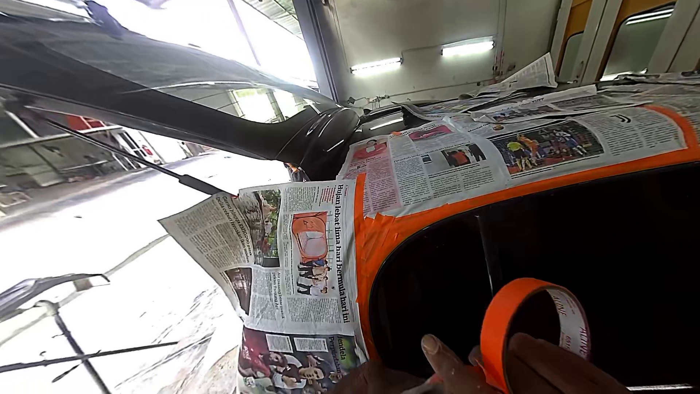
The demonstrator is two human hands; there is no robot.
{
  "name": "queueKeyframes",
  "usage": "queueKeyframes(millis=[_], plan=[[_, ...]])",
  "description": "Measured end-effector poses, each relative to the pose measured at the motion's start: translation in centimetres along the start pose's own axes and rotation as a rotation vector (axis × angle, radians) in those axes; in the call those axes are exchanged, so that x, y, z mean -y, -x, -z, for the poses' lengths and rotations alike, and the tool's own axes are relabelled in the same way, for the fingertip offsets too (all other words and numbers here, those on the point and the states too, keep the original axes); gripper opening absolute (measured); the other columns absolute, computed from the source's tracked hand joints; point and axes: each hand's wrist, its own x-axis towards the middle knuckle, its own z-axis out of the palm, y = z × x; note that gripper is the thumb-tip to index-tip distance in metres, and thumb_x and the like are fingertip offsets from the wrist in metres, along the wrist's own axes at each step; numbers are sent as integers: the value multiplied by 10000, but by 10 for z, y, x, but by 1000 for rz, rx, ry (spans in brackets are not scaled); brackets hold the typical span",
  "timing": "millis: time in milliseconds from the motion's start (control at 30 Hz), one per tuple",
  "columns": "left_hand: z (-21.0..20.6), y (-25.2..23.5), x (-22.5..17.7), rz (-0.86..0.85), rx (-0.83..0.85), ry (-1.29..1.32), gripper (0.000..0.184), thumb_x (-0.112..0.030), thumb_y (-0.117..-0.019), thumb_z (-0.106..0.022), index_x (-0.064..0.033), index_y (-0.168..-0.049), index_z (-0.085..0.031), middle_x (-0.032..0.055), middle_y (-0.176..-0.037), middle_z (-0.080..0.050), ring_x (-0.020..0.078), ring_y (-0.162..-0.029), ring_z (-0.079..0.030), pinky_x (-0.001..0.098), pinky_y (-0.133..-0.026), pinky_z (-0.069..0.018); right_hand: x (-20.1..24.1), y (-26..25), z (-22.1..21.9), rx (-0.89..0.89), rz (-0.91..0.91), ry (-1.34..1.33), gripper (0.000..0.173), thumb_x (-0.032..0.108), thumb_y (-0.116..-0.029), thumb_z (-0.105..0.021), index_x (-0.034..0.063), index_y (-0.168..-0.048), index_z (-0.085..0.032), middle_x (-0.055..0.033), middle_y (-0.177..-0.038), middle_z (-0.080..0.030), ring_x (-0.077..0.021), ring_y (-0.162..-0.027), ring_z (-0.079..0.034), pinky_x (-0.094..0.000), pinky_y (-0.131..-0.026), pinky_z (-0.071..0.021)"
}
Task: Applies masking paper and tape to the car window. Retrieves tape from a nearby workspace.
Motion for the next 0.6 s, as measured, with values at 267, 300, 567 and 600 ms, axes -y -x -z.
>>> queueKeyframes(millis=[267,300,567,600], plan=[[30,-18,28,-38,51,-160,138,-202,-977,-700,-74,-1026,-709,14,-891,-708,35,-806,-666,210,-731,-572,-28,2,-24,-31,-349,-235,629,407,-999,-642,117,-1532,-472,-71,-950,-735,-198,-749,-640,-324,-617,-519],[39,-23,34,-69,71,-175,131,-230,-983,-692,-125,-1058,-708,-24,-918,-705,13,-840,-662,192,-756,-566,-33,8,-30,-3,-357,-339,613,403,-1006,-637,131,-1532,-477,-63,-957,-733,-192,-760,-643,-330,-641,-531],[60,-101,75,-91,36,-410,209,-407,-976,-671,-210,-1013,-730,-71,-899,-730,81,-796,-700,249,-743,-603,-35,54,-66,-104,-508,-499,394,220,-1029,-613,143,-1416,-609,-109,-830,-705,-208,-665,-642,-360,-610,-553],[52,-110,74,-45,38,-484,221,-435,-961,-669,-229,-1001,-736,-100,-900,-728,68,-820,-700,239,-748,-599,-33,59,-72,-147,-526,-480,391,212,-1031,-610,151,-1418,-610,-113,-853,-714,-205,-662,-640,-350,-610,-549]])
